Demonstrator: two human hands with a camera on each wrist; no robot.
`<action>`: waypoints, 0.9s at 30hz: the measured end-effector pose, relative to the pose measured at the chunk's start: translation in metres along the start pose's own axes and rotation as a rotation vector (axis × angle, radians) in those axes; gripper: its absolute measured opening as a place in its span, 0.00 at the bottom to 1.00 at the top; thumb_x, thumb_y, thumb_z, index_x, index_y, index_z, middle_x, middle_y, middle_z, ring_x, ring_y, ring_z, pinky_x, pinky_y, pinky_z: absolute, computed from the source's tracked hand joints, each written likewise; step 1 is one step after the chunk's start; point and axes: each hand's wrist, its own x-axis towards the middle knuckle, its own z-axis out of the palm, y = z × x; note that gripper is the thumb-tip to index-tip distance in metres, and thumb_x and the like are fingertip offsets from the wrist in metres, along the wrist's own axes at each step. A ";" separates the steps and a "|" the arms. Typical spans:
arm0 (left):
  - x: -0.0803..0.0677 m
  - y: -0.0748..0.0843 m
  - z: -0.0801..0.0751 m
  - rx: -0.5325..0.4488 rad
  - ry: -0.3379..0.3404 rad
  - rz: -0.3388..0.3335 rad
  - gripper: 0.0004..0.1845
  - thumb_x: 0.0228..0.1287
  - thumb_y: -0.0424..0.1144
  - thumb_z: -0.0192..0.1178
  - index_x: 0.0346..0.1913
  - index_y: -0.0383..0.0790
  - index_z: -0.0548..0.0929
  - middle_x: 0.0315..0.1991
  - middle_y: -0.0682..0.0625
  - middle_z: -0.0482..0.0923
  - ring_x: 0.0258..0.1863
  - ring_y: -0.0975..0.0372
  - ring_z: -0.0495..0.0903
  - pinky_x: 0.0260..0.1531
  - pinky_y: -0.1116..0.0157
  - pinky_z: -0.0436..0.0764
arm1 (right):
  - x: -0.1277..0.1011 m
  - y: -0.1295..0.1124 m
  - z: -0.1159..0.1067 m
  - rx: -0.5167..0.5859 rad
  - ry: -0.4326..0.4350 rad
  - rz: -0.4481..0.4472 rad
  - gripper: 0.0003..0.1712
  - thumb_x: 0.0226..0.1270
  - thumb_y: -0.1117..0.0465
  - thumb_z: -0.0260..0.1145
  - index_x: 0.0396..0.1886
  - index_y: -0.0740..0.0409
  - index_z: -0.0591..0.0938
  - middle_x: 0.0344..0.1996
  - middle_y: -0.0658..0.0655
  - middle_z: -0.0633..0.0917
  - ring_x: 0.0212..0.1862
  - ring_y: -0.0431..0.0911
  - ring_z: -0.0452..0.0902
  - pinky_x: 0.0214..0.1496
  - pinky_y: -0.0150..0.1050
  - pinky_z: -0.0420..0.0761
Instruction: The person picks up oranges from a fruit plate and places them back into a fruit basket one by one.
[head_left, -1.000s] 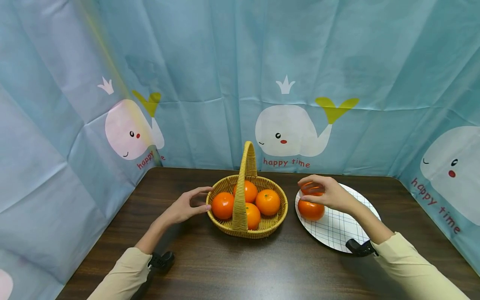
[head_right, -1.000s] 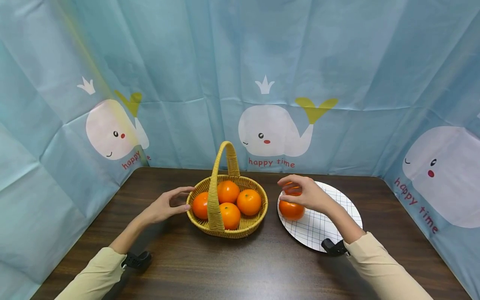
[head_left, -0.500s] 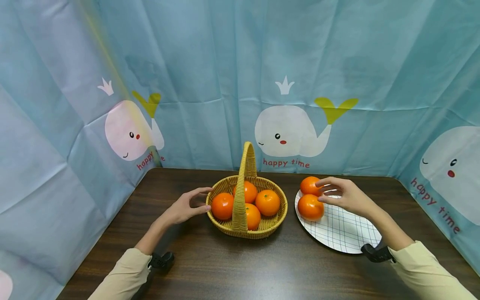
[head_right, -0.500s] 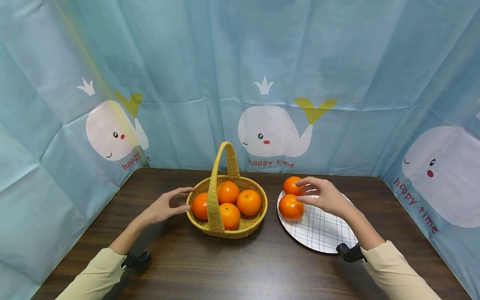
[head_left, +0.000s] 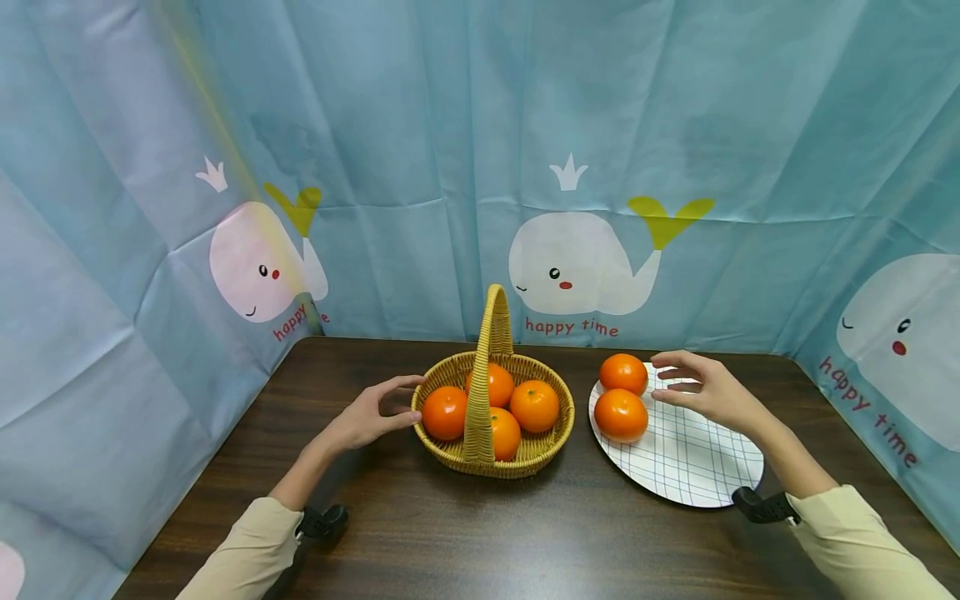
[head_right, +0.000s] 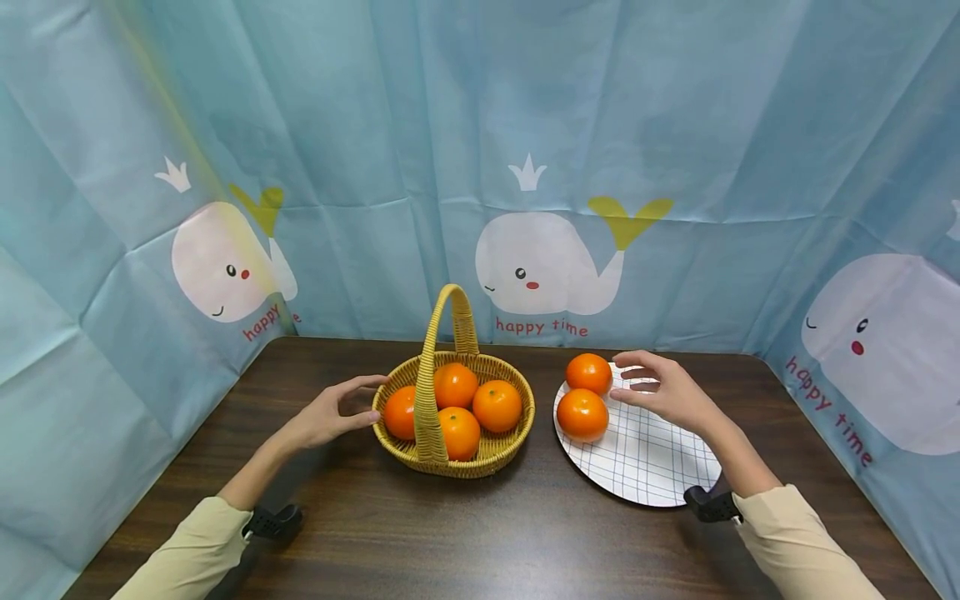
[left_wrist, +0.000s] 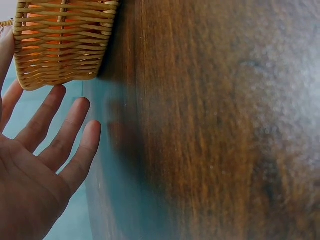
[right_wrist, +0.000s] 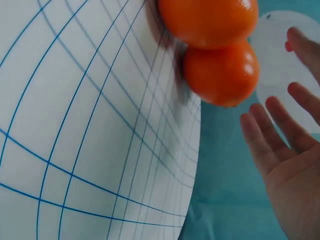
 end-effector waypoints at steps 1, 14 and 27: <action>0.000 0.000 0.000 -0.001 0.000 -0.001 0.31 0.71 0.40 0.66 0.73 0.39 0.70 0.69 0.38 0.70 0.63 0.40 0.72 0.55 0.44 0.79 | 0.001 0.002 0.000 -0.003 -0.003 0.011 0.30 0.65 0.64 0.75 0.65 0.64 0.76 0.61 0.65 0.78 0.57 0.66 0.77 0.54 0.50 0.82; -0.001 -0.001 -0.001 0.007 0.001 0.006 0.31 0.70 0.39 0.67 0.73 0.40 0.71 0.69 0.39 0.70 0.64 0.40 0.72 0.56 0.40 0.77 | 0.022 0.023 0.005 0.089 -0.111 0.125 0.44 0.69 0.61 0.72 0.78 0.62 0.59 0.71 0.74 0.64 0.68 0.74 0.61 0.62 0.64 0.71; 0.001 0.001 -0.001 0.017 -0.003 0.005 0.31 0.70 0.39 0.67 0.73 0.40 0.71 0.68 0.39 0.71 0.63 0.40 0.73 0.55 0.44 0.79 | 0.047 0.035 0.011 0.110 -0.181 0.119 0.40 0.70 0.60 0.71 0.76 0.63 0.66 0.68 0.73 0.70 0.64 0.69 0.70 0.59 0.58 0.78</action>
